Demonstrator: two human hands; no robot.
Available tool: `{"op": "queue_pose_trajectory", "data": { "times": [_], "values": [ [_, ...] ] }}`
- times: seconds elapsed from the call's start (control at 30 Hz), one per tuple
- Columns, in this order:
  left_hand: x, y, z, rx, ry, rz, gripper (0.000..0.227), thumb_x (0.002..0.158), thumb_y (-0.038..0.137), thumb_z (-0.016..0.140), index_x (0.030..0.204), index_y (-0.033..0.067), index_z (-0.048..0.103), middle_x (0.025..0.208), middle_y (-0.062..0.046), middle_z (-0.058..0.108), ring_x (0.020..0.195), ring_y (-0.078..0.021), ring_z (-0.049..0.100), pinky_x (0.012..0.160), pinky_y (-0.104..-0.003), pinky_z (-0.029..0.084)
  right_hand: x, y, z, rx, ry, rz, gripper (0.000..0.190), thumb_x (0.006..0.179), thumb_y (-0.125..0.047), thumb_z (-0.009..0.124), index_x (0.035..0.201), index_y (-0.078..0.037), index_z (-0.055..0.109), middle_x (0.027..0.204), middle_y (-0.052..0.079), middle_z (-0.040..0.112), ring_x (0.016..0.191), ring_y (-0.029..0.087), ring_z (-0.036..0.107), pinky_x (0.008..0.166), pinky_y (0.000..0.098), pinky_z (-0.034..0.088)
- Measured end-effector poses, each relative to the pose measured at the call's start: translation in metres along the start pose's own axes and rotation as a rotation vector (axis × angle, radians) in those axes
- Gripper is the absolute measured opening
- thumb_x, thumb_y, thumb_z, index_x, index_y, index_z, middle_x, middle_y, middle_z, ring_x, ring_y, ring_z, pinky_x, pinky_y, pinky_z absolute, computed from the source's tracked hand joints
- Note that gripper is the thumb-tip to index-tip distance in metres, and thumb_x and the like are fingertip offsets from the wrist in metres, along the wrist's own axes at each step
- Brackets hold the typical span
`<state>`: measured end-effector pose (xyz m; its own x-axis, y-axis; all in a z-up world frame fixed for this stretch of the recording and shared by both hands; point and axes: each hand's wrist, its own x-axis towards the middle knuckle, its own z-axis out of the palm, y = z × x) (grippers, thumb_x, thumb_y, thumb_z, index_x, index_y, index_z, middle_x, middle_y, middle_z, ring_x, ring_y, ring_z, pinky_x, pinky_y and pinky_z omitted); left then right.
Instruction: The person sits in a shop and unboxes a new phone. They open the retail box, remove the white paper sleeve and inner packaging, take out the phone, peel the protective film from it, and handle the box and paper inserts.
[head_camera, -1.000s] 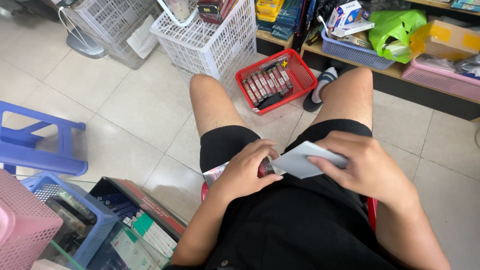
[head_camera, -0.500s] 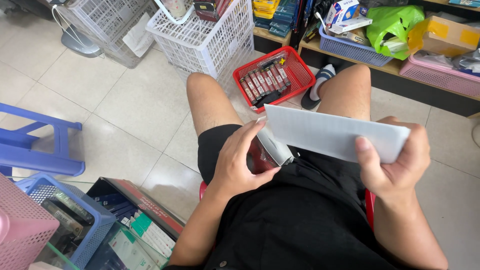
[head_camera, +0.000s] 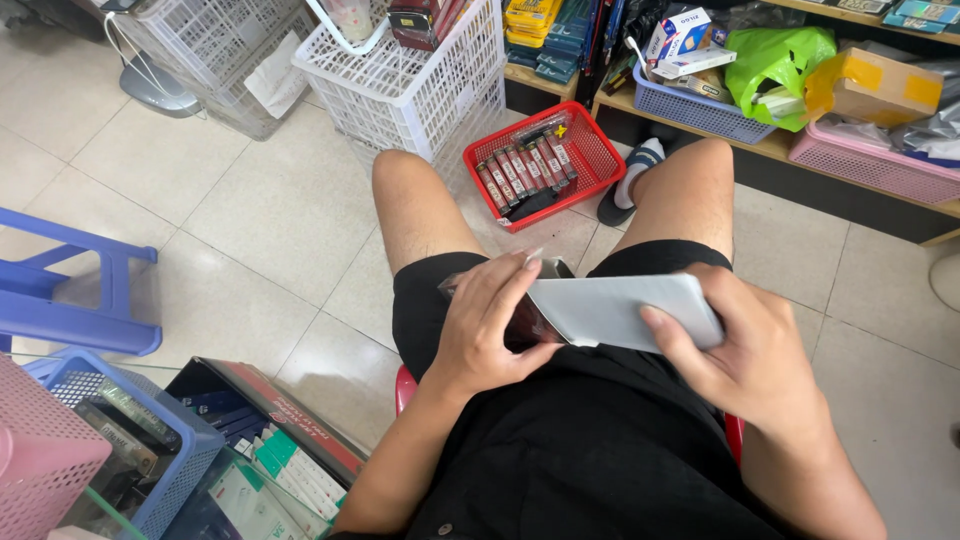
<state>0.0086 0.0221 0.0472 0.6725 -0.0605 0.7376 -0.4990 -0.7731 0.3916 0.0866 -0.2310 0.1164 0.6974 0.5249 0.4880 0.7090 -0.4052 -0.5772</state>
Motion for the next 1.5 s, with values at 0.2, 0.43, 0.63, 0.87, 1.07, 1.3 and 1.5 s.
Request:
{"op": "queue_pose_trajectory", "data": {
  "times": [0.2, 0.43, 0.63, 0.87, 1.07, 1.3, 1.5],
  "values": [
    [0.002, 0.010, 0.006, -0.115, -0.025, -0.013, 0.096, 0.074, 0.035, 0.093, 0.150, 0.0008, 0.043, 0.143, -0.021, 0.058, 0.131, -0.0372, 0.062, 0.113, -0.047, 0.049, 0.017, -0.007, 0.010, 0.316, -0.339, 0.081, 0.053, 0.082, -0.020, 0.078, 0.128, -0.003, 0.057, 0.112, 0.009, 0.071, 0.087, 0.019, 0.073, 0.073, 0.0308, 0.061],
    [-0.010, 0.003, 0.004, -0.259, 0.007, -0.176, 0.102, 0.072, 0.040, 0.094, 0.149, 0.0003, 0.039, 0.134, -0.021, 0.062, 0.119, -0.0343, 0.069, 0.103, -0.041, 0.057, 0.035, -0.001, 0.027, 0.232, -0.368, -0.342, 0.043, 0.084, -0.018, 0.082, 0.122, -0.013, 0.061, 0.138, 0.012, 0.056, 0.117, 0.026, 0.065, 0.094, 0.0354, 0.057],
    [-0.009, -0.010, 0.004, -0.330, -0.062, -0.294, 0.104, 0.071, 0.041, 0.095, 0.148, 0.0015, 0.036, 0.126, -0.017, 0.066, 0.105, -0.0262, 0.073, 0.092, -0.036, 0.060, 0.039, 0.002, 0.049, 0.375, -0.465, -0.020, 0.043, 0.083, -0.014, 0.079, 0.122, -0.009, 0.060, 0.139, 0.010, 0.059, 0.106, 0.020, 0.068, 0.081, 0.0311, 0.062],
    [-0.006, -0.009, 0.001, -0.262, -0.079, -0.243, 0.095, 0.070, 0.039, 0.095, 0.140, 0.0032, 0.041, 0.134, -0.018, 0.063, 0.115, -0.0322, 0.070, 0.095, -0.037, 0.059, 0.008, 0.025, 0.082, 0.609, -0.242, 0.194, 0.032, 0.092, -0.006, 0.066, 0.121, -0.004, 0.052, 0.143, 0.013, 0.054, 0.106, 0.017, 0.068, 0.074, 0.0270, 0.060],
    [-0.002, -0.002, -0.003, -0.299, -0.133, -0.205, 0.082, 0.070, 0.035, 0.095, 0.131, 0.0066, 0.048, 0.144, -0.019, 0.058, 0.125, -0.0354, 0.067, 0.101, -0.039, 0.058, -0.014, 0.044, 0.093, 0.546, -0.141, 0.036, 0.027, 0.096, -0.004, 0.067, 0.120, -0.001, 0.054, 0.145, 0.018, 0.051, 0.110, 0.019, 0.068, 0.077, 0.0247, 0.061],
    [-0.001, -0.006, 0.002, -0.269, -0.183, -0.157, 0.071, 0.070, 0.034, 0.095, 0.121, 0.0093, 0.051, 0.152, -0.021, 0.052, 0.131, -0.0402, 0.063, 0.106, -0.043, 0.055, -0.008, 0.048, 0.090, 0.366, -0.124, -0.238, 0.038, 0.088, -0.016, 0.080, 0.121, -0.003, 0.068, 0.139, 0.016, 0.061, 0.127, 0.031, 0.066, 0.105, 0.0400, 0.055],
    [-0.006, -0.009, 0.006, -0.264, -0.170, -0.154, 0.070, 0.074, 0.034, 0.095, 0.122, 0.0080, 0.051, 0.155, -0.023, 0.049, 0.132, -0.0384, 0.063, 0.109, -0.043, 0.055, -0.002, 0.047, 0.082, 0.294, -0.250, -0.322, 0.057, 0.081, -0.025, 0.083, 0.132, -0.008, 0.066, 0.140, 0.017, 0.059, 0.125, 0.034, 0.063, 0.104, 0.0413, 0.053]
  ]
}}
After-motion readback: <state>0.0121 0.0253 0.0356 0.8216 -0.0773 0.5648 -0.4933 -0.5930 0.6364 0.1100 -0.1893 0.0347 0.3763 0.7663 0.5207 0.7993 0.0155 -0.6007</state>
